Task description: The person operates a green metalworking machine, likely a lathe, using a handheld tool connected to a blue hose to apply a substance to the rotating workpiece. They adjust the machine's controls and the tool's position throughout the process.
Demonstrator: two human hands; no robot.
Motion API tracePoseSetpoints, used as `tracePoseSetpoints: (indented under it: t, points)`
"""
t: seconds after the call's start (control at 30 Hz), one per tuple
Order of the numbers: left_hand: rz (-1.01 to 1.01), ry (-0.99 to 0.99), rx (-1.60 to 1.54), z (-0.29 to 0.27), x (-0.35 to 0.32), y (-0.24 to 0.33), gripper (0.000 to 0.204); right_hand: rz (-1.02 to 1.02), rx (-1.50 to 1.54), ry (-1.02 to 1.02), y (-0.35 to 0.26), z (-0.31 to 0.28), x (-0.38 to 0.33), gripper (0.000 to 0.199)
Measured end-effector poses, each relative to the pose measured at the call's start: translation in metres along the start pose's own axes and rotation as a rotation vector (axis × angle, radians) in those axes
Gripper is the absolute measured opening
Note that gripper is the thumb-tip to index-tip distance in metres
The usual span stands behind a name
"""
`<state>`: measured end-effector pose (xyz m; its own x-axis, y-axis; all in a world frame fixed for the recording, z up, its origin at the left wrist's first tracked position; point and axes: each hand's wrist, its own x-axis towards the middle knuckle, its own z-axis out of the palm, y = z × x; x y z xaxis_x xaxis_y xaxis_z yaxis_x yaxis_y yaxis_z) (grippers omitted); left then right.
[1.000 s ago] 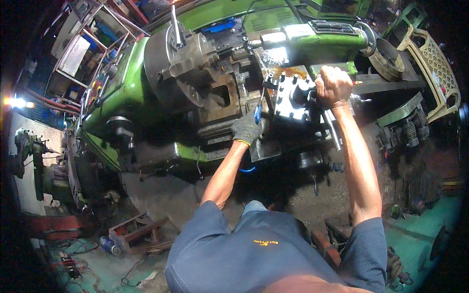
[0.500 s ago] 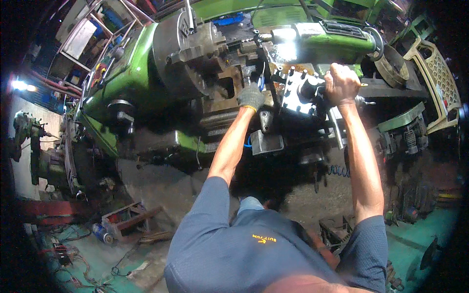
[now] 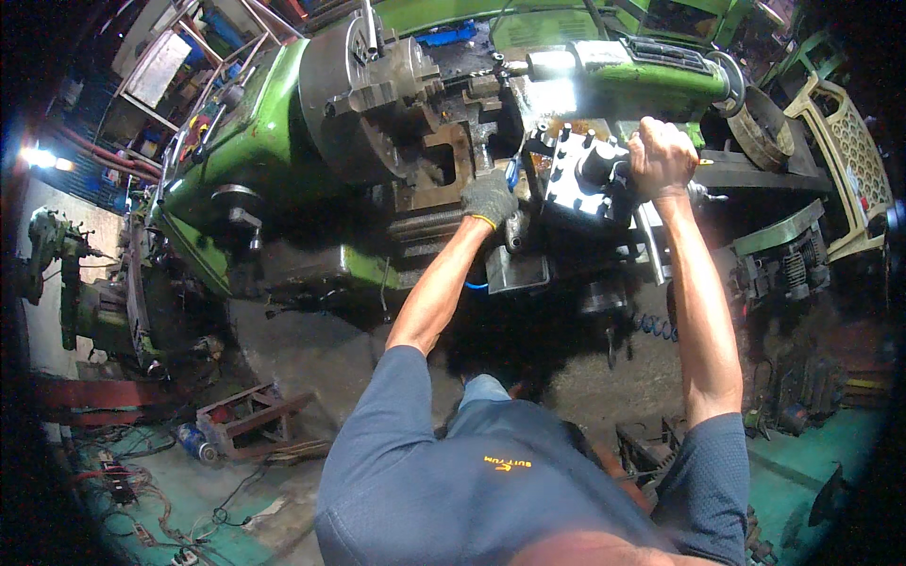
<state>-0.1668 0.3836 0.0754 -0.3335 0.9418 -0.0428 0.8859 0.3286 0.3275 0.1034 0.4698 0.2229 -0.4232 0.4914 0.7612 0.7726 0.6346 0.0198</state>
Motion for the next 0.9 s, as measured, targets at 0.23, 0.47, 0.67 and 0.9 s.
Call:
tracePoseSetpoints:
  t: [0.23, 0.47, 0.67, 0.9]
  points:
    - [-0.107, 0.077, 0.005, -0.004, 0.061, -0.007, 0.036, -0.017, -0.060, 0.000, -0.004, -0.003, 0.002, 0.018]
    - [0.076, 0.010, -0.035, -0.002, 0.046, -0.004, 0.037, -0.014, -0.049, 0.006, -0.001, 0.004, 0.000, 0.015]
    - [0.207, -0.163, 0.005, -0.014, 0.042, 0.002, 0.044, -0.004, -0.017, 0.003, -0.002, 0.003, 0.002, 0.017]
    - [0.125, -0.140, 0.029, -0.014, 0.089, -0.009, 0.034, -0.015, -0.013, -0.017, -0.004, 0.002, 0.003, 0.017]
